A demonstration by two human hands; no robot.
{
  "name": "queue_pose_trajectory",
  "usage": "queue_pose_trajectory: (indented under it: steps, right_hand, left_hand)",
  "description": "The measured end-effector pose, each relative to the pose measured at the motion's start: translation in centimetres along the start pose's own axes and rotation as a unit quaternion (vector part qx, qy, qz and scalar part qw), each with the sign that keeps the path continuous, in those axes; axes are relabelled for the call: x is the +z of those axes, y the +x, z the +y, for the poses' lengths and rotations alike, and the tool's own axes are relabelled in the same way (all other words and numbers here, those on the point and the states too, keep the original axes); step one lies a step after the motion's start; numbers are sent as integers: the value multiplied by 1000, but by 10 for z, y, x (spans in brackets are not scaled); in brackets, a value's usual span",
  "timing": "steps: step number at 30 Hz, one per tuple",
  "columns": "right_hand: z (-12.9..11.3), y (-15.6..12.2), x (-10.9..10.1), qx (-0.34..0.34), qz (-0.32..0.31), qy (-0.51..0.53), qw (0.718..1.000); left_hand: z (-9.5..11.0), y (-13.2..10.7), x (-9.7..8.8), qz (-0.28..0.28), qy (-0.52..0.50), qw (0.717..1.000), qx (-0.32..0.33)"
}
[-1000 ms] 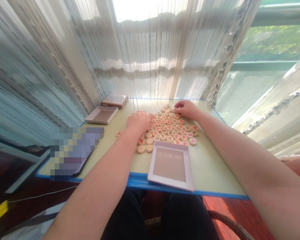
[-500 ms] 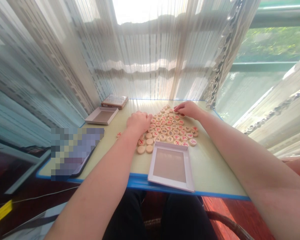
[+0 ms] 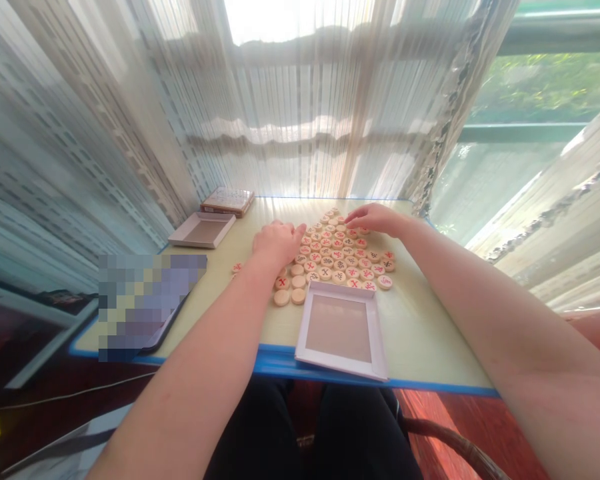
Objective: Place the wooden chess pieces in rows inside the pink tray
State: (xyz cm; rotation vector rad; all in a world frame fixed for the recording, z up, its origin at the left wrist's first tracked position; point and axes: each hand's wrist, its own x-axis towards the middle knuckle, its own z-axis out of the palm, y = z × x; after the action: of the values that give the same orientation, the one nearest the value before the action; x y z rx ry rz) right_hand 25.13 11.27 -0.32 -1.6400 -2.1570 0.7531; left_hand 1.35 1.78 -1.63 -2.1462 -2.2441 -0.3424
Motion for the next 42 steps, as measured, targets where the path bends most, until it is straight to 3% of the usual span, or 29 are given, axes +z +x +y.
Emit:
queue_pose_trajectory:
  steps: [7, 18, 23, 25, 30, 33, 38, 42]
  right_hand:
    - [-14, 1, 6, -30, -5, -79, 996]
    - [-33, -9, 13, 8, 4, -50, 999]
    - [-25, -2, 15, -114, 53, -96, 987]
    - [-21, 0, 16, -155, 43, -108, 981]
    - [-19, 1, 19, -181, 5, -79, 980]
    - [-19, 2, 22, -192, 20, -81, 978]
    - [-19, 2, 30, -152, 55, -88, 983]
    - [-19, 3, 33, -191, 96, -143, 966]
  left_hand:
    - [2, -1, -2, -7, 2, 1000, -7]
    - [3, -1, -3, -17, 16, 1000, -7]
    - [4, -2, -3, -15, 19, 1000, -9]
    - [3, -1, -2, -11, 20, 1000, -4]
    - [2, 0, 0, -2, 23, 1000, -4]
    - [3, 0, -1, -4, 20, 1000, -5]
    - [5, -2, -3, -10, 14, 1000, -11]
    - [6, -2, -4, -14, 17, 1000, -14]
